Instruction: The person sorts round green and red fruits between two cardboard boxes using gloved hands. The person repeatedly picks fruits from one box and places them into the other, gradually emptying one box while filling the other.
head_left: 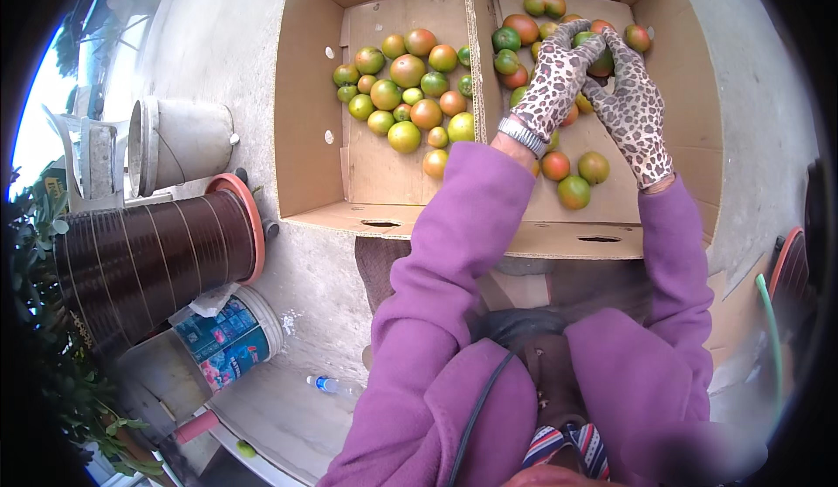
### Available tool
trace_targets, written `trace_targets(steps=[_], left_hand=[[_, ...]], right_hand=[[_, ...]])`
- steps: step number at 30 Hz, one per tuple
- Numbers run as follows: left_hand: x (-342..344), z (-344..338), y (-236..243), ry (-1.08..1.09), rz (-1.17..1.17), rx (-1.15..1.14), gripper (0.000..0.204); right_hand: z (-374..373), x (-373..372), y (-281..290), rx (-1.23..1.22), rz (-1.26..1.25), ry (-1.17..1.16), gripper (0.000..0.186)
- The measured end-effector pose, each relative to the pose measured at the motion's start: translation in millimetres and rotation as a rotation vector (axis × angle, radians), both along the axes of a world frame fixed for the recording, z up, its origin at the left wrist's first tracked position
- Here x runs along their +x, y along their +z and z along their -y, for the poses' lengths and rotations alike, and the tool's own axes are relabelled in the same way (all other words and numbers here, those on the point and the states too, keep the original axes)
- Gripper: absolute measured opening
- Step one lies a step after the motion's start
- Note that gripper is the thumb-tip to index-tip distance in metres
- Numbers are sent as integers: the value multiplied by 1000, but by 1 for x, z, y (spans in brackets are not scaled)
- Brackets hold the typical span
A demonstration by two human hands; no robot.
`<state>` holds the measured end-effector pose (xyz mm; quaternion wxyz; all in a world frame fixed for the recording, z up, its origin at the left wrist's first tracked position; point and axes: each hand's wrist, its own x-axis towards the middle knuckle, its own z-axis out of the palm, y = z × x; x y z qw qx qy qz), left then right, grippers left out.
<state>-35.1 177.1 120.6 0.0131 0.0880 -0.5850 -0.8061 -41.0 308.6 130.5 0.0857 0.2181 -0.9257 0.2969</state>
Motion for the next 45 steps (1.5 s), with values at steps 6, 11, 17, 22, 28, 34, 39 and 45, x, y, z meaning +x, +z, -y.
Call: trace_targets(steps=[6, 11, 17, 22, 28, 34, 39, 45], left_hand=[[-4, 21, 12, 212, -66, 285, 36], [20, 75, 29, 531, -188, 73, 36], [104, 209, -13, 648, 329, -857, 55], [148, 271, -60, 274, 984, -1538, 57], [155, 279, -99, 514, 843, -1575, 57], [133, 256, -59, 907, 376, -1047, 50], [53, 86, 21, 687, -38, -747, 45], [11, -4, -12, 341, -357, -1428, 44]], right_hand=[[-10, -7, -7, -94, -136, 127, 54], [-29, -20, -33, 113, -111, 191, 42], [-37, -24, -42, 203, 76, 170, 42], [-43, -28, -51, 379, 93, 190, 38], [-43, -23, -57, 278, 110, 235, 35], [-40, -22, -56, 249, 133, 288, 37], [-47, -24, -69, 421, 313, 275, 32], [-53, -31, -66, 419, 409, 244, 32]])
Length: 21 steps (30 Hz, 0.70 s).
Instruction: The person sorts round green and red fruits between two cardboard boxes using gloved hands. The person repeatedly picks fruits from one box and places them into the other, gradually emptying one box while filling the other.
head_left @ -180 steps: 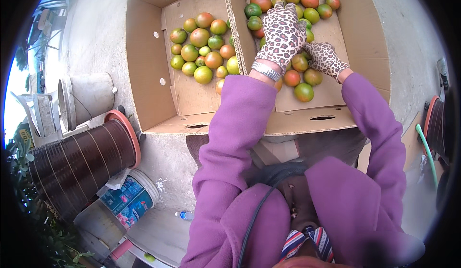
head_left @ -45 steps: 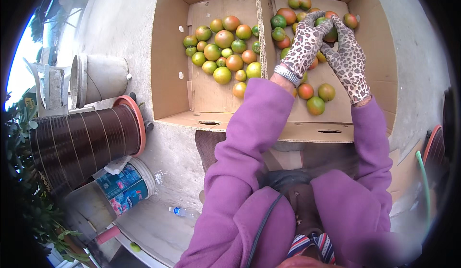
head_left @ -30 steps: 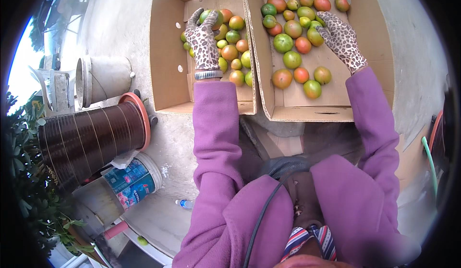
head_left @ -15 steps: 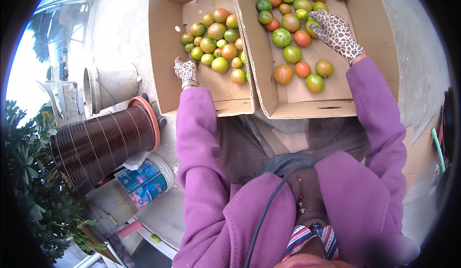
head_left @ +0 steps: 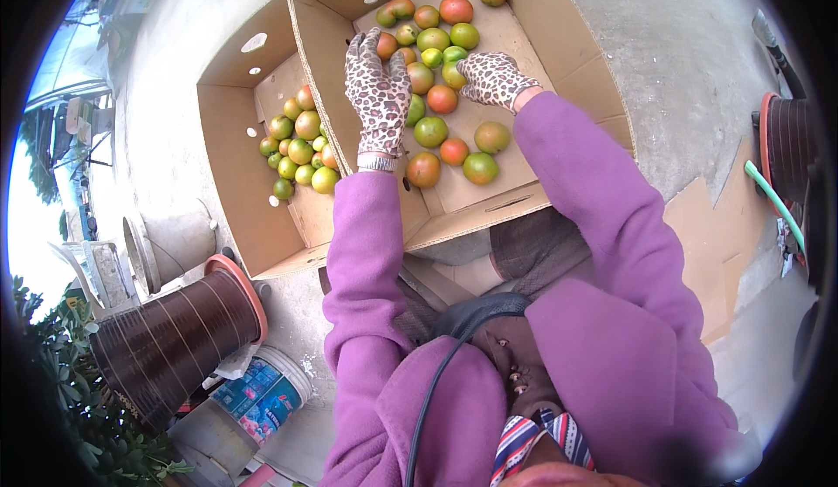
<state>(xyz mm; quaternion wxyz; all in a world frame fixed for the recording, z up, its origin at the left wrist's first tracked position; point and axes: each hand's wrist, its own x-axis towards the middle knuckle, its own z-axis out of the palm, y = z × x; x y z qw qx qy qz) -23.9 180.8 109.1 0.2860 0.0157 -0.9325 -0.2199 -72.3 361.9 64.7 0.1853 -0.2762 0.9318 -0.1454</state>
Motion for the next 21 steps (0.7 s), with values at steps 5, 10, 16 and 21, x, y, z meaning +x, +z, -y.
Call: trace_targets(steps=[5, 10, 16, 21], left_hand=[[1, 0, -20, -1, 305, -220, 47], [-1, -3, -14, -45, 370, -169, 45], [6, -3, -20, -77, 354, -171, 45], [8, -1, -17, -83, 395, -133, 45]], right_hand=[[3, -49, -6, -103, -273, -179, 43], [-9, -136, -24, 208, -416, -181, 68], [-19, -163, -70, 372, -525, -50, 31], [-25, -129, -53, 291, -302, -81, 36]])
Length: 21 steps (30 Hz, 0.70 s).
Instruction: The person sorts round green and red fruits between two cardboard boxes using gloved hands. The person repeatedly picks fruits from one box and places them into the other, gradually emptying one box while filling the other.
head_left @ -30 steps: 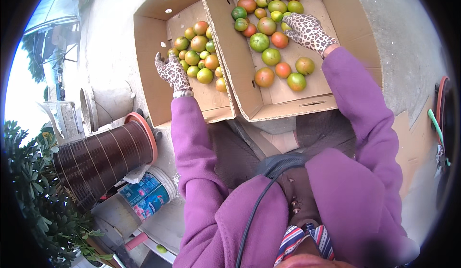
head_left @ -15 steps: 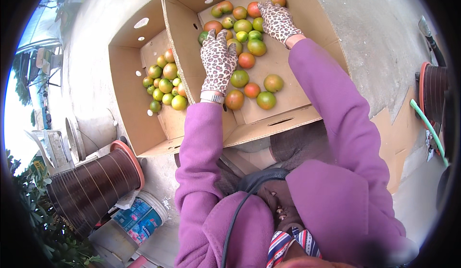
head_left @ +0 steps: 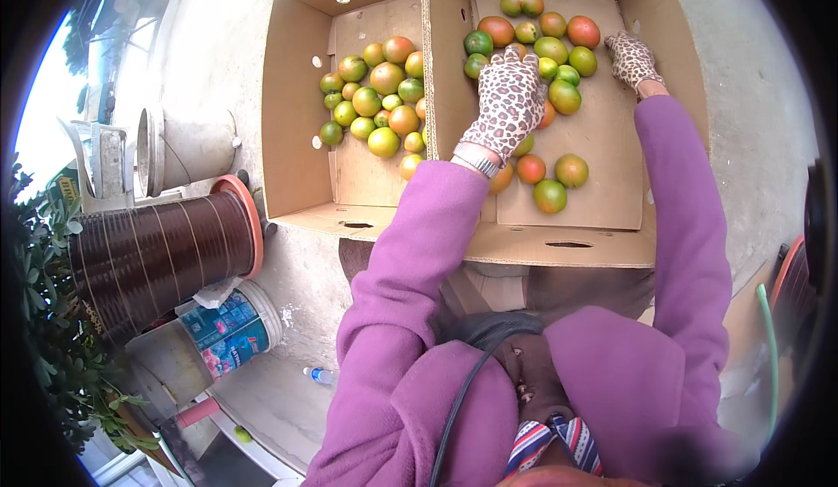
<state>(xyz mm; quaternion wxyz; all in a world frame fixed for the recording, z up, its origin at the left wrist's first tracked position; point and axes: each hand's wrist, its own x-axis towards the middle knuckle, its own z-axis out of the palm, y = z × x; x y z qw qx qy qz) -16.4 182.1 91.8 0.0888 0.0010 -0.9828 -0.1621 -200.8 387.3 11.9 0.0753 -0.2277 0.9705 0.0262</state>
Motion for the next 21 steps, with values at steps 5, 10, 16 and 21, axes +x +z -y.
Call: trace_targets(steps=[5, 10, 16, 21], left_hand=[[-6, 1, -7, 8, 47, 262, 44], [18, -11, 29, 82, 401, 1722, 38], [100, 17, 59, -95, 308, 2266, 40], [152, 114, 65, 348, -83, 1684, 42]], right_hand=[[-3, 89, 78, -306, 208, -139, 62], [41, 187, 150, -685, 63, -76, 69], [69, 278, 162, -950, -20, 102, 74], [63, 328, 138, -619, 77, -40, 59]])
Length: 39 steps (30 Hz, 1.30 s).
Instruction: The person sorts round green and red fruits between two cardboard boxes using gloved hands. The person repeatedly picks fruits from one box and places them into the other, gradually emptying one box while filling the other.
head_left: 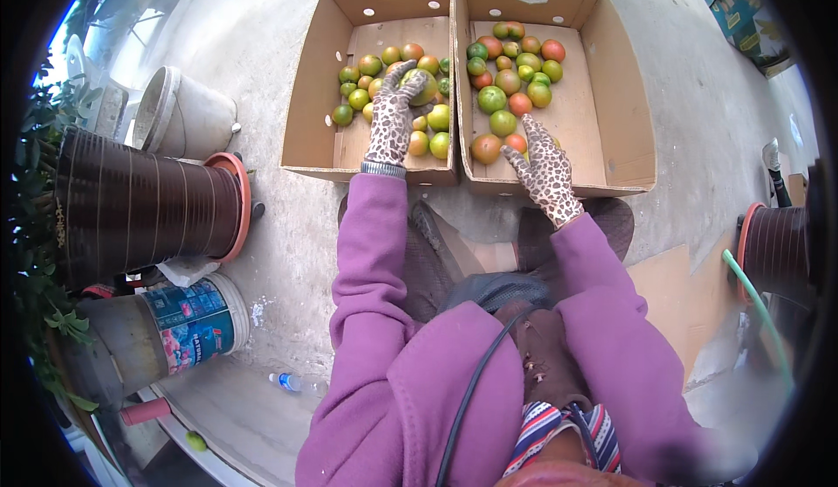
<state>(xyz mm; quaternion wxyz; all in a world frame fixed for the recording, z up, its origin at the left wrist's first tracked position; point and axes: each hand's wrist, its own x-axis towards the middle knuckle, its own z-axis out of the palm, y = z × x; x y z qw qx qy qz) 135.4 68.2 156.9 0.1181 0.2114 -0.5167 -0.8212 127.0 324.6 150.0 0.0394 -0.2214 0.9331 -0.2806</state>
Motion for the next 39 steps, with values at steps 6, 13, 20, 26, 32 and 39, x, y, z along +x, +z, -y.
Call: trace_targets(steps=[6, 13, 20, 26, 32, 39], left_hand=[[11, 124, -40, 65, 535, -473, 52], [-2, 179, -116, -409, 1042, -1371, 31], [4, 213, -132, -153, 983, -1161, 40], [-26, 74, -49, -159, 349, -808, 58], [-6, -38, -12, -470, 387, -936, 71], [11, -53, -52, -413, 422, -1252, 53]], right_hand=[[4, -10, -16, 106, 59, -60, 47], [4, -10, -11, 167, 123, -95, 47], [10, -9, -16, 87, 83, -75, 46], [2, -13, -24, 64, -22, -81, 40], [4, -6, -23, 36, -100, 38, 36], [-3, -11, -38, 115, -121, 146, 34]])
